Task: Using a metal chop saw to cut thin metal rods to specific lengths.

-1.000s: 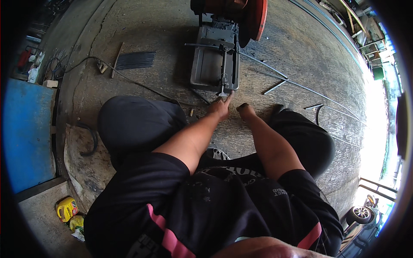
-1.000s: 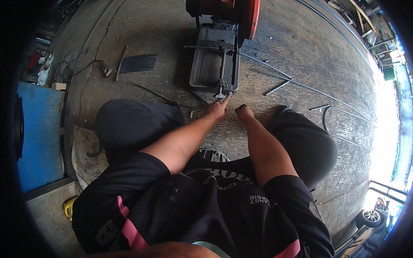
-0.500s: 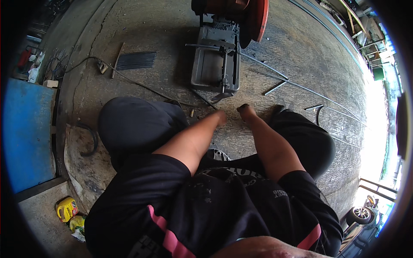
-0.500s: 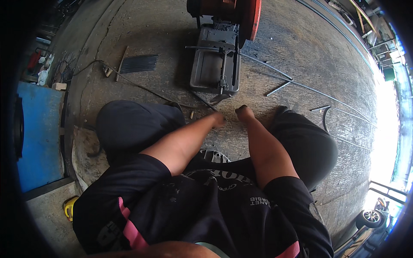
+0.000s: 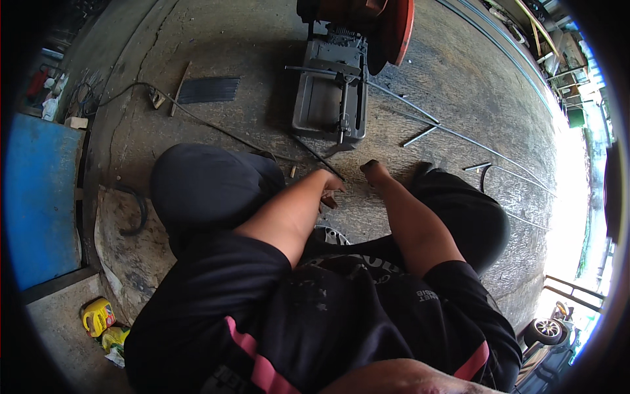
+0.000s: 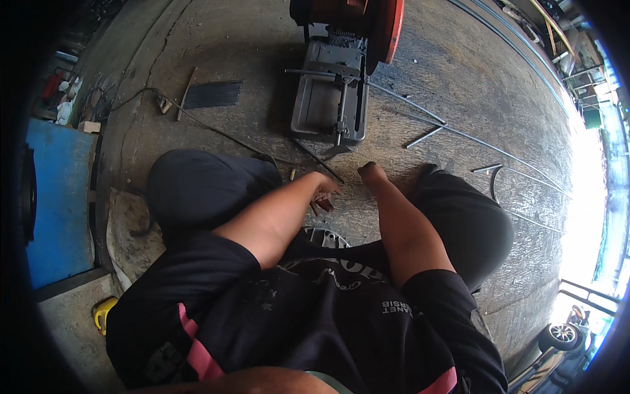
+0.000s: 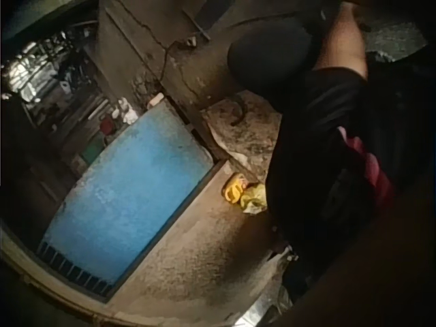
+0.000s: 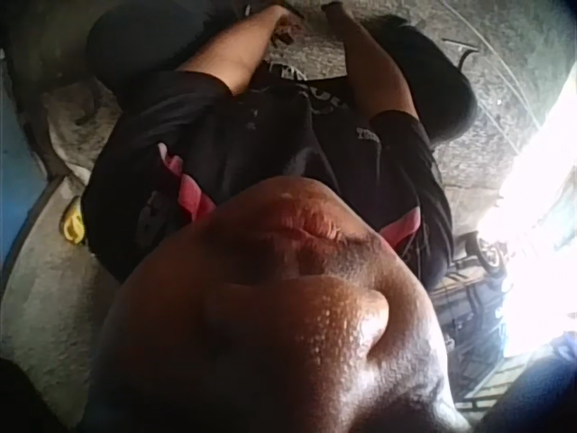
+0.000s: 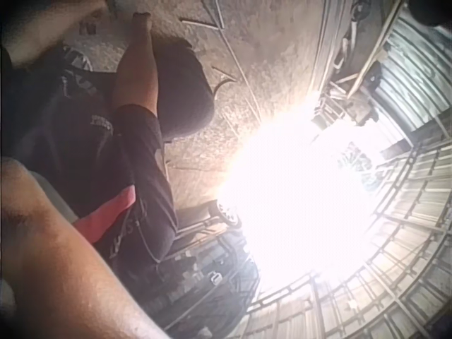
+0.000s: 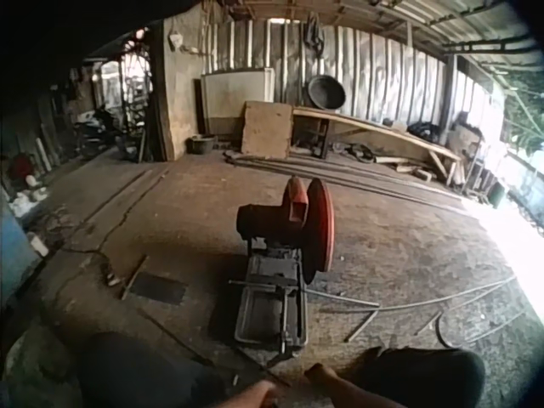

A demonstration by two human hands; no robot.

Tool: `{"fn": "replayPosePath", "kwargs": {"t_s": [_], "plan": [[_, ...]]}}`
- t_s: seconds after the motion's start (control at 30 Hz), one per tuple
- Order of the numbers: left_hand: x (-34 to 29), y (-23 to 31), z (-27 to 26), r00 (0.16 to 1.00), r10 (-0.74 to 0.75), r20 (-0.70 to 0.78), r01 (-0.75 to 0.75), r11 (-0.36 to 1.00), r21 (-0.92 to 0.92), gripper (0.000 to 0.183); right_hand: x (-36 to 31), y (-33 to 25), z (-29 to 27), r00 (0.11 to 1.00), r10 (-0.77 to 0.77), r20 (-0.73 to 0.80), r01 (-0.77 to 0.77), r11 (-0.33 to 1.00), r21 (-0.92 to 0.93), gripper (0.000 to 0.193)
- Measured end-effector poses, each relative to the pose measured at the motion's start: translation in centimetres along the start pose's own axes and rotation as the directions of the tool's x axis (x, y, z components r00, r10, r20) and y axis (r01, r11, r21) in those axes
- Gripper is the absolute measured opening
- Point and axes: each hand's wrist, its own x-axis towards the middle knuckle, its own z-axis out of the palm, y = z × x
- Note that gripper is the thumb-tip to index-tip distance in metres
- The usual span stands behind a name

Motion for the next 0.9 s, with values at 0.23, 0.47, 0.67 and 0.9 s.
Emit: {"fn": "replayPosePath", "kwargs": {"t_s": [0.23, 0.47, 0.67, 0.9], "plan": [[1.1, -0.6, -0.3, 0.407, 0.760, -0.506, -0.456, 0.650, 0.608, 0.044, 0.5, -1.9, -1.0, 0.995, -0.089, -0.044, 0.085, 0.993, -0.083, 0.025], [5.3, 7.2, 1.3, 0.371, 0.689, -0.622, -0.432, 0.721, 0.541, 0.048, -2.3, 3.6, -0.3, 0.985, 0.007, -0.172, -0.017, 0.998, -0.057, 0.024], [14.3, 2.3, -11.0, 0.626, 0.725, -0.287, 0.103, 0.288, 0.952, 0.045, -6.7, -10.9, -11.6, 0.994, -0.010, -0.113, 0.036, 0.973, 0.230, 0.017], [-3.2, 3.5, -4.6, 0.425, 0.457, -0.781, -0.488, 0.843, 0.228, 0.044, -3.5, -6.0, -10.4, 0.985, 0.110, -0.135, -0.054, 0.930, 0.363, 0.022]]}}
